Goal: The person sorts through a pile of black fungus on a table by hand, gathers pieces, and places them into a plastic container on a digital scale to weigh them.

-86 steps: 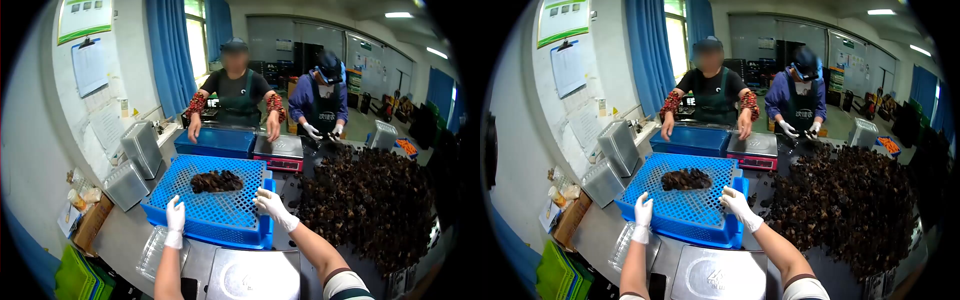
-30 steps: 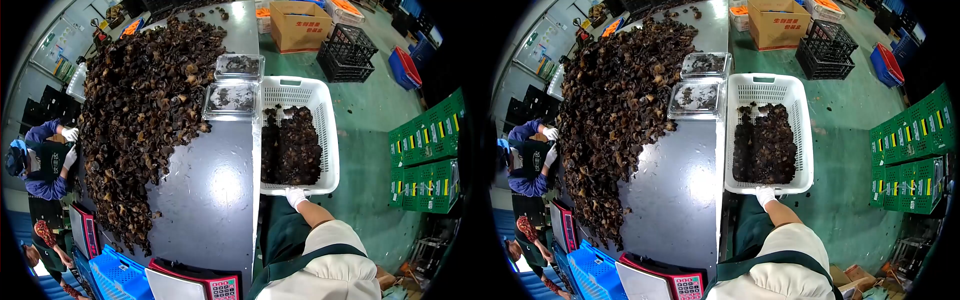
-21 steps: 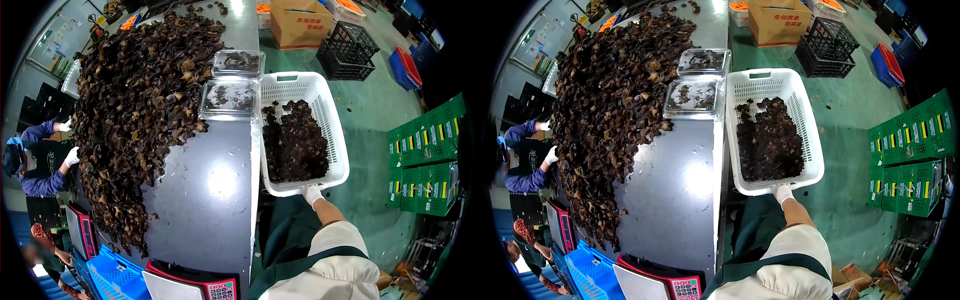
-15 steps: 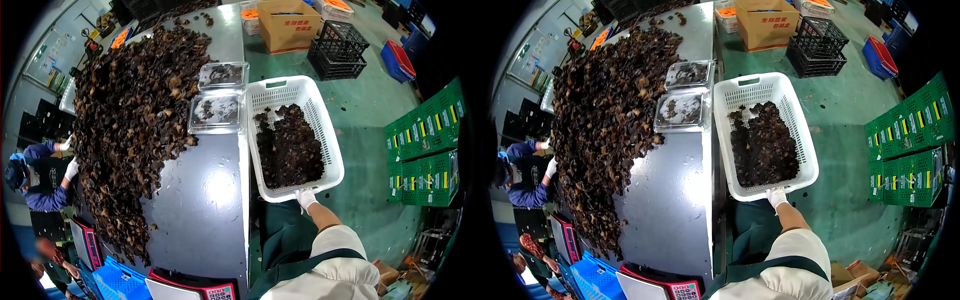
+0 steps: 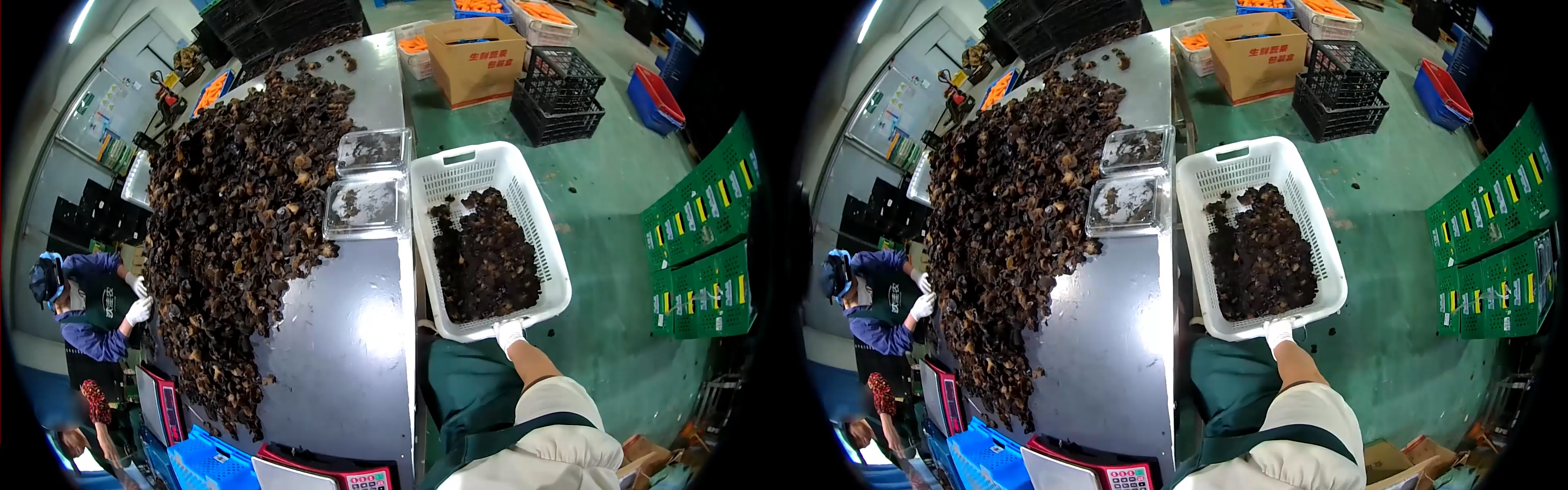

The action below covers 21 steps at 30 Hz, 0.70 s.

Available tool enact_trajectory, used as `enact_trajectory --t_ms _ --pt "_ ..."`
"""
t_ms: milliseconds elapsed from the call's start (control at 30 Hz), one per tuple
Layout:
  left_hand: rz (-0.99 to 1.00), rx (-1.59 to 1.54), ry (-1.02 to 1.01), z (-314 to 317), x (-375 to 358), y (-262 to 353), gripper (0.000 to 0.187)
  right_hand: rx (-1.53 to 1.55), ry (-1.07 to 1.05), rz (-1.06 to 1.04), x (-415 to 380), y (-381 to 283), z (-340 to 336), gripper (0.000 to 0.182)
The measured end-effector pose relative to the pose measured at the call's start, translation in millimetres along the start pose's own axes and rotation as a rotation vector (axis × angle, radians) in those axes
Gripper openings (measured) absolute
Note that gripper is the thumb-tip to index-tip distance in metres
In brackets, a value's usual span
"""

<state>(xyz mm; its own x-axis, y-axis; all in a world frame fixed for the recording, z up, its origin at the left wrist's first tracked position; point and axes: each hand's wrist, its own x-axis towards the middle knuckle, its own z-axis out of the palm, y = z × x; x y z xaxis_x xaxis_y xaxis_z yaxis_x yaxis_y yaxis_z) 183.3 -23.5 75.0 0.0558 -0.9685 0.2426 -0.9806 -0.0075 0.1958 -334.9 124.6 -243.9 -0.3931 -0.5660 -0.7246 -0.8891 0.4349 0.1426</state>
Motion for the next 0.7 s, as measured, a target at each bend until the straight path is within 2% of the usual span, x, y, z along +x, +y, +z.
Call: enact_trajectory --t_ms 167,200,300,367,433,467,533,567,633,700 --pt "-0.033 0.01 0.023 -9 -17 -13 0.026 -0.088 0.032 0.0 -3 0 4 0.036" --pt "-0.04 0.007 0.031 -11 -22 -17 0.026 -0.019 0.019 0.032 2 0 0 0.032" --pt "-0.076 0.005 0.047 -16 -38 -27 0.026 0.028 0.164 -0.02 34 6 41 0.031" --pt "-0.109 0.001 0.055 -20 -49 -33 0.026 0.006 0.102 -0.014 13 5 12 0.033" --pt "-0.136 -0.004 0.064 -24 -61 -37 0.026 0.106 0.091 -0.004 28 11 23 0.037" --pt "-0.15 -0.005 0.07 -26 -65 -39 0.026 0.051 0.014 0.051 42 12 29 0.038" --pt "-0.177 -0.007 0.082 -29 -75 -43 0.026 0.014 0.048 0.032 41 25 34 0.036" --pt "-0.186 -0.005 0.087 -30 -79 -44 0.026 -0.032 0.019 0.05 46 28 40 0.038" --pt "-0.21 -0.01 0.099 -32 -87 -46 0.027 -0.117 -0.128 -0.018 39 32 23 0.061" --pt "-0.237 -0.01 0.106 -33 -96 -48 0.027 -0.208 -0.199 -0.017 17 24 -6 0.064"
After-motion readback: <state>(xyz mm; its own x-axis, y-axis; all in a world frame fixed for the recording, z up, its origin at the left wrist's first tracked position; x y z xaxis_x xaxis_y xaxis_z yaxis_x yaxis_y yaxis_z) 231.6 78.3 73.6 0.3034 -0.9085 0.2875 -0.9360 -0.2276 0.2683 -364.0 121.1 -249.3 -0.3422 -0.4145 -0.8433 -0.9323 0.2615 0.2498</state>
